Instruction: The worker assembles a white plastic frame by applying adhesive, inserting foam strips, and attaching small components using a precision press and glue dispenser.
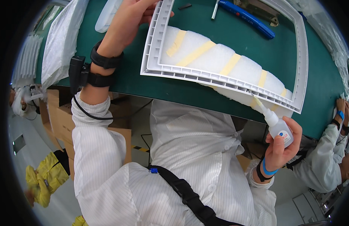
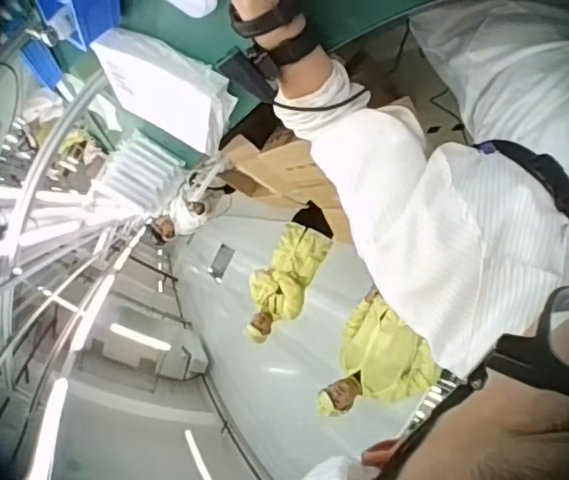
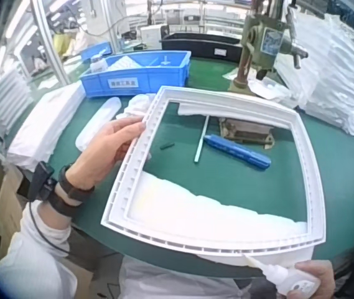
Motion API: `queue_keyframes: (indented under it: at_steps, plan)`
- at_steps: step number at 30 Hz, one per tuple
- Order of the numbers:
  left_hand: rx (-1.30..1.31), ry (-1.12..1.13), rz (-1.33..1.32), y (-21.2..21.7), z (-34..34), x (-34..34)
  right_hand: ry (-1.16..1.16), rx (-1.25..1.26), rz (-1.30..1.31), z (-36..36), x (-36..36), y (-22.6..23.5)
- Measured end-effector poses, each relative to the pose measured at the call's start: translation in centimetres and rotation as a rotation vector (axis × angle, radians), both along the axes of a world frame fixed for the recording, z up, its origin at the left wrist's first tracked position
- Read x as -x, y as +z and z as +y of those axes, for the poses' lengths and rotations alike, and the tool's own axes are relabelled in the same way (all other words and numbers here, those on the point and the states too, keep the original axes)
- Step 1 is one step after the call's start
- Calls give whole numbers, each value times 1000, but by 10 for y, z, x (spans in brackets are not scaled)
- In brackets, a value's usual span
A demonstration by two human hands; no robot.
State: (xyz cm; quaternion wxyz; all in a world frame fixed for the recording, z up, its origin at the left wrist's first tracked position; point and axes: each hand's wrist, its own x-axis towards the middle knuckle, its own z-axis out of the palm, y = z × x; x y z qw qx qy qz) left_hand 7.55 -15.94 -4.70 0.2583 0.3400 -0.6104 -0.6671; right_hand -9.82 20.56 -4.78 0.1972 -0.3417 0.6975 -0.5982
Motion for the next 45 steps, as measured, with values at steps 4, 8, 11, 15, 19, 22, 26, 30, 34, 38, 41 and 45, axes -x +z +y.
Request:
queue_keyframes:
  at_steps: [4,8,11,15,19,22,26,30,34,38,41,45]
  plan:
    - [-10,7,27,1,2,5,-13,-92,199,3,7,13]
    - [0,5,49,1,4,3,45,-167,398,-4,7,32]
    - [-1,14,30,2,3,4,112,-134,534,-11,9,41]
    - [5,3,31,3,3,4,135,-148,575,-14,7,49]
    - [27,-26,46,2,1,3,157,-115,548,-15,8,49]
    - [31,-17,51,3,3,4,167,-101,559,-15,9,49]
    - [16,2,77,-1,1,3,148,-92,521,-12,6,46]
    - [-8,-20,67,3,5,2,106,-112,385,0,5,35]
    - [-45,-18,63,-1,1,5,17,-141,120,1,-2,22]
    - [-15,-30,13,-6,-5,-4,69,-119,-145,2,-1,5]
    - [201,-76,-20,-17,-16,-13,85,-46,-249,8,0,2]
    - [234,-67,-55,-16,-12,-11,8,92,-456,11,14,8]
